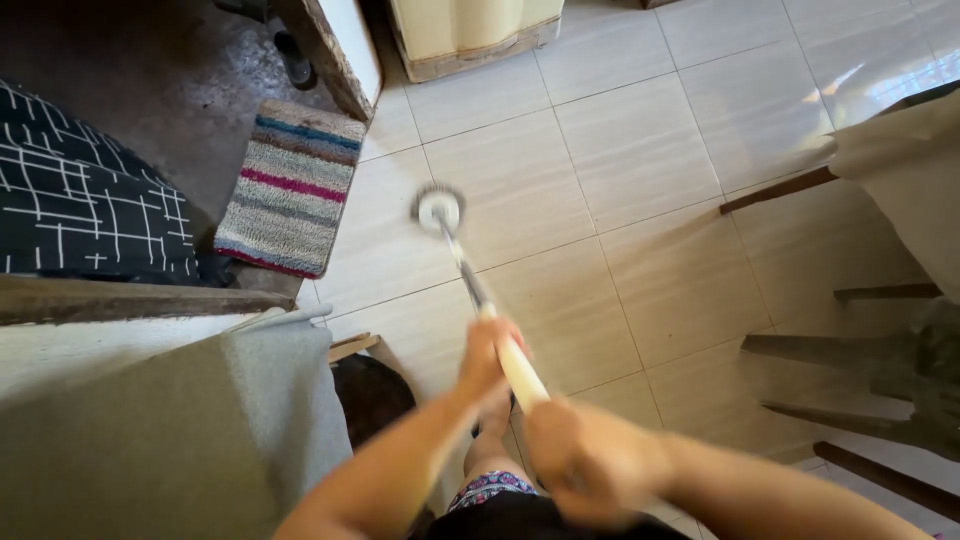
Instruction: Clean the tiled floor using a long-handled brush.
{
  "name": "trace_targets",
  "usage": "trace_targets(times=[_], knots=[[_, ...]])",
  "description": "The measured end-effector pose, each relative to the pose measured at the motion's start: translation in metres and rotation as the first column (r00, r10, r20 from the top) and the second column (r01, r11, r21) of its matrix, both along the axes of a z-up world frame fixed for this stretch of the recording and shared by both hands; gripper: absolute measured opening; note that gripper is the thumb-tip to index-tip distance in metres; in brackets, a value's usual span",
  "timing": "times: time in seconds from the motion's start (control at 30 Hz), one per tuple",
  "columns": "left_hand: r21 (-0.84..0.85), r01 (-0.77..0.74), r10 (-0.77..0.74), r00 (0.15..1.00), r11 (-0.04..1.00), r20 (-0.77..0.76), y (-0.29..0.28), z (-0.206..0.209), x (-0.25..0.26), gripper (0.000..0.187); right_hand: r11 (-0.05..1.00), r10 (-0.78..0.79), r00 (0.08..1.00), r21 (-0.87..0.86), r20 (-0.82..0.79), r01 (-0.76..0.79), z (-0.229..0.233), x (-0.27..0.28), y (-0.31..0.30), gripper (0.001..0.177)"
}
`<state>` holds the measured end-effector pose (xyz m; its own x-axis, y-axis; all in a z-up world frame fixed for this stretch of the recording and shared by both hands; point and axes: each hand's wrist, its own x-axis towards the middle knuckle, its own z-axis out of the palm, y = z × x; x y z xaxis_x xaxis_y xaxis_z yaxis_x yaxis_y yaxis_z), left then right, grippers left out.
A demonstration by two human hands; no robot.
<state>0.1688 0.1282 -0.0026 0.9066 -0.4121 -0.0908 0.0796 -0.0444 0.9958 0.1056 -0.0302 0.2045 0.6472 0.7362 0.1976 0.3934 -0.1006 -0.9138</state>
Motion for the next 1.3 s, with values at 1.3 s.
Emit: trace_targets(times=[1.3], knots=[[-0.033, 0.048, -0.043, 0.991, 0.998, 0.13, -0.105, -0.141, -0.037, 0.02, 0.903, -0.406, 0.905, -0.095, 0.124, 0.418, -0.088, -0.109, -0.064, 0.006]])
